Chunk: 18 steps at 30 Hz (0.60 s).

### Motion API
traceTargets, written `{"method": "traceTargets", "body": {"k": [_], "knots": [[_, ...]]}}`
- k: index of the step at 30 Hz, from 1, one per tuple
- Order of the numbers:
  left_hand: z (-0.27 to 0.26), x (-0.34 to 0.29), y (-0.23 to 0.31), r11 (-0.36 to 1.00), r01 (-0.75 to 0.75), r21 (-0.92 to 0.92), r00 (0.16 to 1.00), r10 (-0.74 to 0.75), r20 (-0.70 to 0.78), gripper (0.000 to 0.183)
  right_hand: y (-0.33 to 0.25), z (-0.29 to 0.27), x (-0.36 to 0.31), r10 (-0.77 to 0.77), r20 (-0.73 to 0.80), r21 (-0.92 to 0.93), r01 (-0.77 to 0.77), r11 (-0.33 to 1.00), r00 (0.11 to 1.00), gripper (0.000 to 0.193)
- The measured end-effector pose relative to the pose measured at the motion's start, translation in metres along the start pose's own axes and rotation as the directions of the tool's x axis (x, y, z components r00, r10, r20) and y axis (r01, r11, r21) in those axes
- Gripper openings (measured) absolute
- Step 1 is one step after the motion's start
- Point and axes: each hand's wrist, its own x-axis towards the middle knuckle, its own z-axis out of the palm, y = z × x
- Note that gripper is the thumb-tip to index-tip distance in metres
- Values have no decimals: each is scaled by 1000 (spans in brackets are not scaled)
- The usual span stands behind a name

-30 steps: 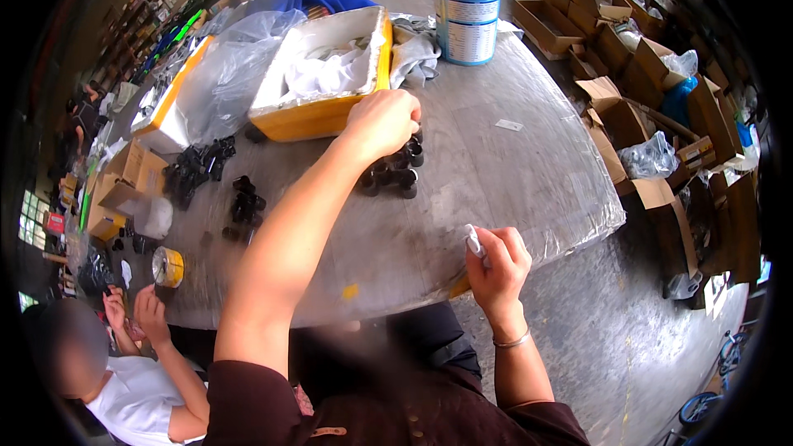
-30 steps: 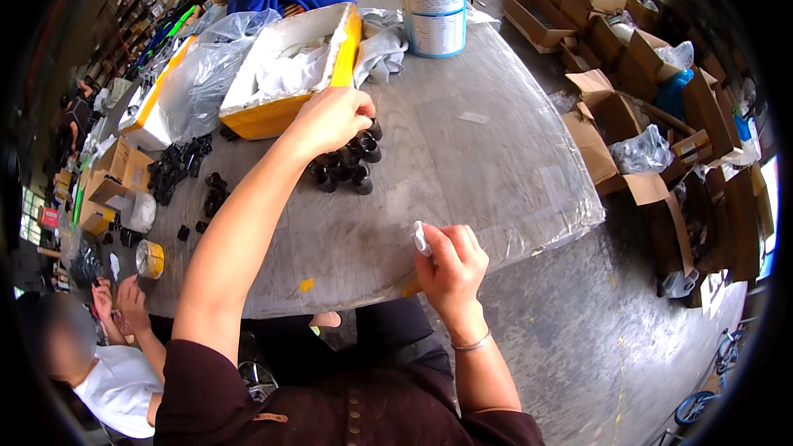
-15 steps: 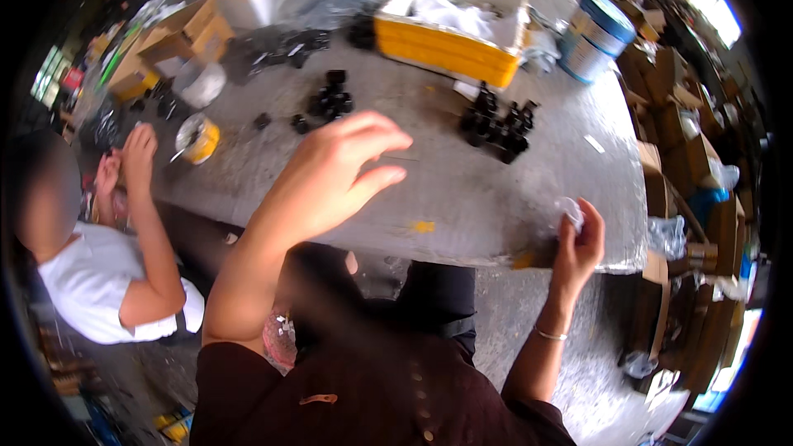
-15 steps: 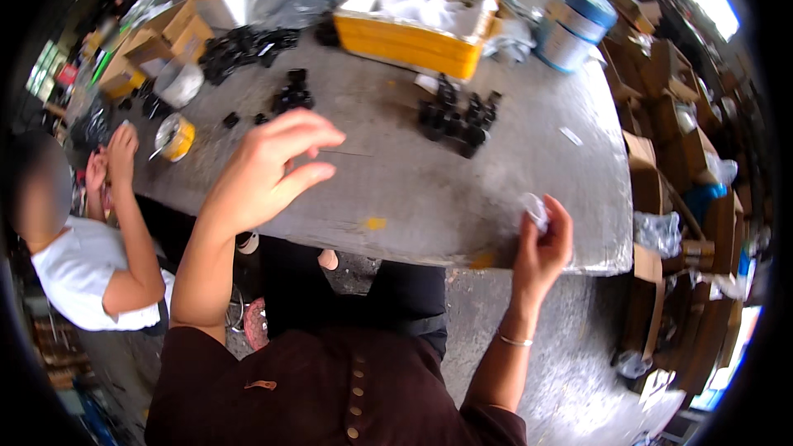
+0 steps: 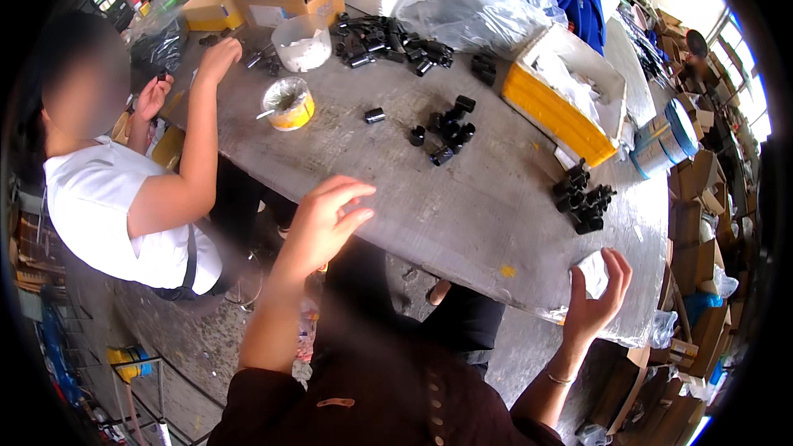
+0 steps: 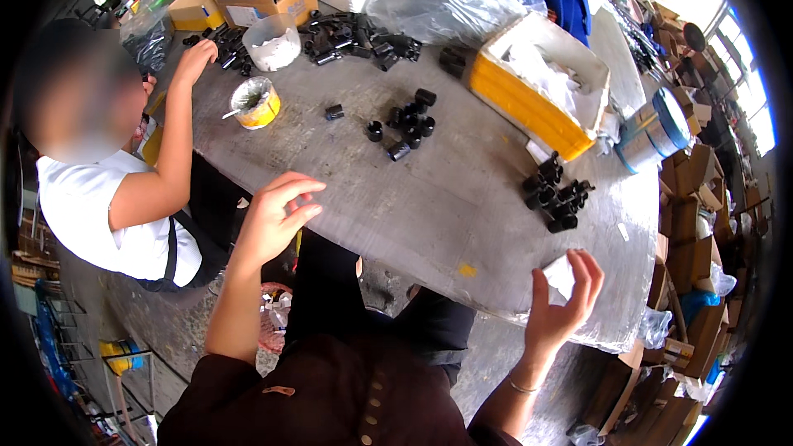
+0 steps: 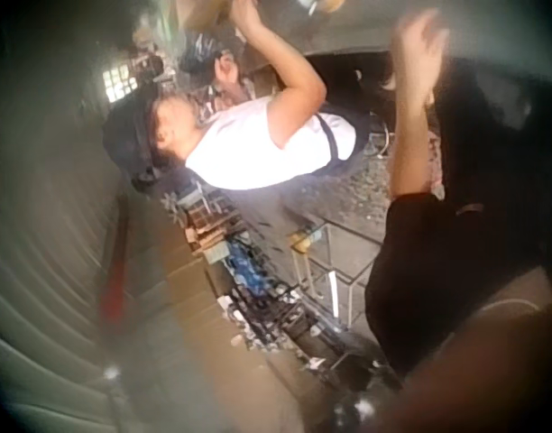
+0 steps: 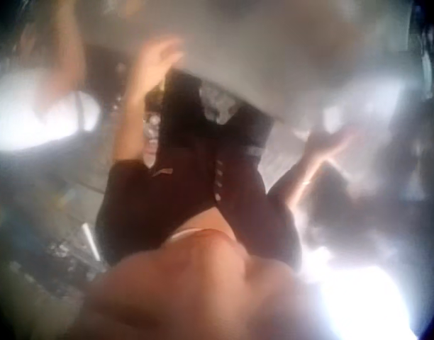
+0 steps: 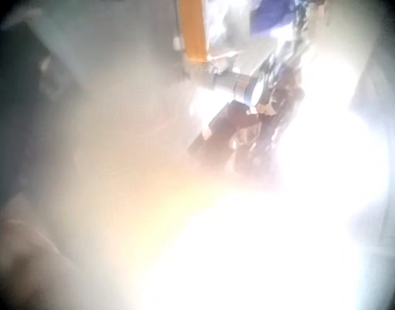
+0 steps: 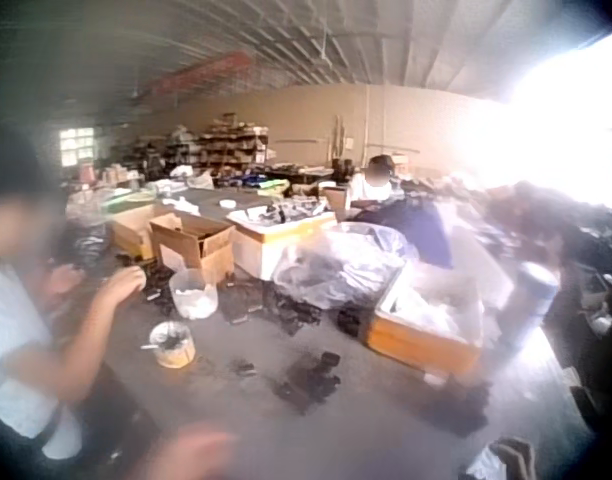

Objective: The person assembles small black plastic or metal components by hand and wipes them with a white cloth. The person uses a thin green wire tool to apply a substance to the parts before joining them together.

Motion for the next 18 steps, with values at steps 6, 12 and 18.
{"method": "traceTargets", "body": {"k": [6, 12, 18], "knots": [[3, 52, -39, 963, -59, 262, 969, 118, -215, 29, -27, 22, -4, -82, 134, -49, 89, 995, 988, 43], [3, 107, -44, 876, -91, 474, 950, 220, -223, 39, -36, 29, 2, -81, 190, -28, 88, 996, 978, 39], [10, 131, -58, 834, -102, 542, 991, 131, -15, 42, -42, 40, 10, -109, 248, 29, 105, 994, 963, 39]]}}
